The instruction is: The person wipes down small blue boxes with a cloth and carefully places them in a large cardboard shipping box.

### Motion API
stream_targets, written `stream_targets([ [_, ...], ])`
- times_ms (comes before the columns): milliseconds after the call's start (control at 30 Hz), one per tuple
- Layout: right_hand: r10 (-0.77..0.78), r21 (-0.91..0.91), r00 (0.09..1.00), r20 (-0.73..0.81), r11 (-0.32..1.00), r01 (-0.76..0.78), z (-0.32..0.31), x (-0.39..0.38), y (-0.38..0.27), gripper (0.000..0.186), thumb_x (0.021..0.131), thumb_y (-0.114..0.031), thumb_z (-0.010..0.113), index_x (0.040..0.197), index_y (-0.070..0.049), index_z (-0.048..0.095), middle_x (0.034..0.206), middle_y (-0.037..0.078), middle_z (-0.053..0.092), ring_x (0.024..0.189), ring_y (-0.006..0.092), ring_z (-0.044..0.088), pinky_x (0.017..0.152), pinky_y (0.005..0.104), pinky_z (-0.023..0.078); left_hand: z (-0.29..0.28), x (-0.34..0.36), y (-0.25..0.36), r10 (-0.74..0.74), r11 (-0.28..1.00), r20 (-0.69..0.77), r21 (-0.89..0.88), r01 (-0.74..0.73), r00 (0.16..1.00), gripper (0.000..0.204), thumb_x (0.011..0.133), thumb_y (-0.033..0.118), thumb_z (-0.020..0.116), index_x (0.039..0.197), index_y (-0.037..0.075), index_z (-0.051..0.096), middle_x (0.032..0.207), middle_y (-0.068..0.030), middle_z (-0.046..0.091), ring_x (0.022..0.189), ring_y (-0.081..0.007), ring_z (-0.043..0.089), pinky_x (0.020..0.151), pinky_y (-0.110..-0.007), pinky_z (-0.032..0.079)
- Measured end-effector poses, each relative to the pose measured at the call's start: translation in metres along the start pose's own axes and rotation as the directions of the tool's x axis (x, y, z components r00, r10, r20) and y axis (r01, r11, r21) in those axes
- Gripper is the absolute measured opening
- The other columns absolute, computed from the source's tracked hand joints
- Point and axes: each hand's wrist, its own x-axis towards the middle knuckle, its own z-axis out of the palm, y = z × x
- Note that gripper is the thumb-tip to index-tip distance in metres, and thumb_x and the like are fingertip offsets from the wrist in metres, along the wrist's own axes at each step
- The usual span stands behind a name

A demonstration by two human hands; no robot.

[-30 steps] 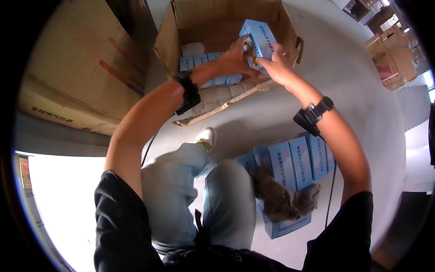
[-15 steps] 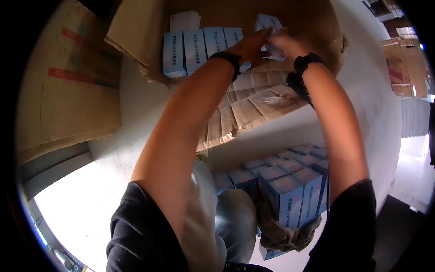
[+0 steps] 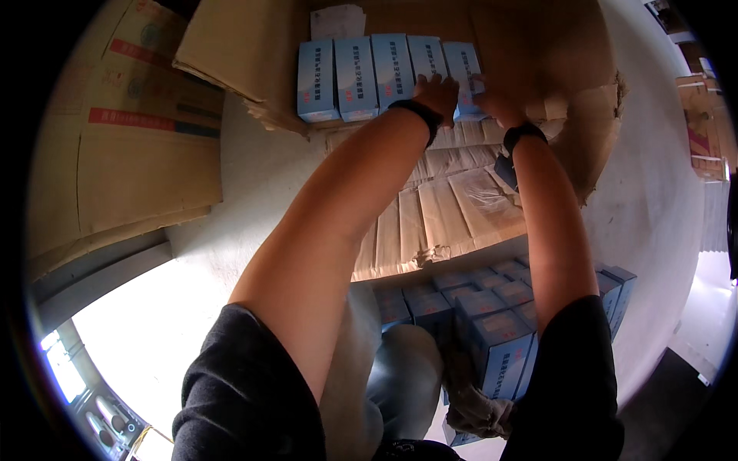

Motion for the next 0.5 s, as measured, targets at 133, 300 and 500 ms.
stream_targets([
  [133,-0.029,0.273,0.996,0.086,0.962,0.004,-0.006,-0.007,0.006,0.061,0.088,-0.014,0.061,0.145,-0.004,0.04,0.123,0.014,0.058,0.104,0.0227,0.058,0.088,0.0333,0.048,0.005,0.005,0.005,-0.072,0.994,-0.058,0.079,0.077,0.996,0.103,0.074,0.046,0.077,0.153,0.01,0.022,0.155,-0.0127,0.029,0.144,-0.0353,0.024,0.113,-0.06,0.022],
  [300,0.276,0.046,0.958,0.081,0.959,-0.28,-0.009,-0.016,-0.02,0.057,0.092,-0.025,0.061,0.142,-0.005,0.043,0.131,0.011,0.054,0.112,0.0241,0.056,0.087,0.0304,0.051,0.003,0.004,0.011,-0.183,0.975,0.036,0.132,0.176,0.982,0.107,0.074,0.051,0.075,0.156,0.024,0.013,0.162,-0.0074,0.014,0.148,-0.0351,0.015,0.114,-0.064,0.014],
  [500,0.272,0.309,0.96,0.069,0.909,-0.279,-0.005,-0.026,-0.04,0.048,0.093,-0.031,0.063,0.133,-0.007,0.051,0.127,0.009,0.055,0.111,0.0245,0.058,0.087,0.0321,0.054,0.004,-0.002,-0.003,-0.073,0.992,-0.051,0.095,0.078,0.996,0.112,0.069,0.046,0.081,0.156,0.024,0.013,0.161,-0.0054,0.019,0.146,-0.0353,0.02,0.111,-0.065,0.019],
])
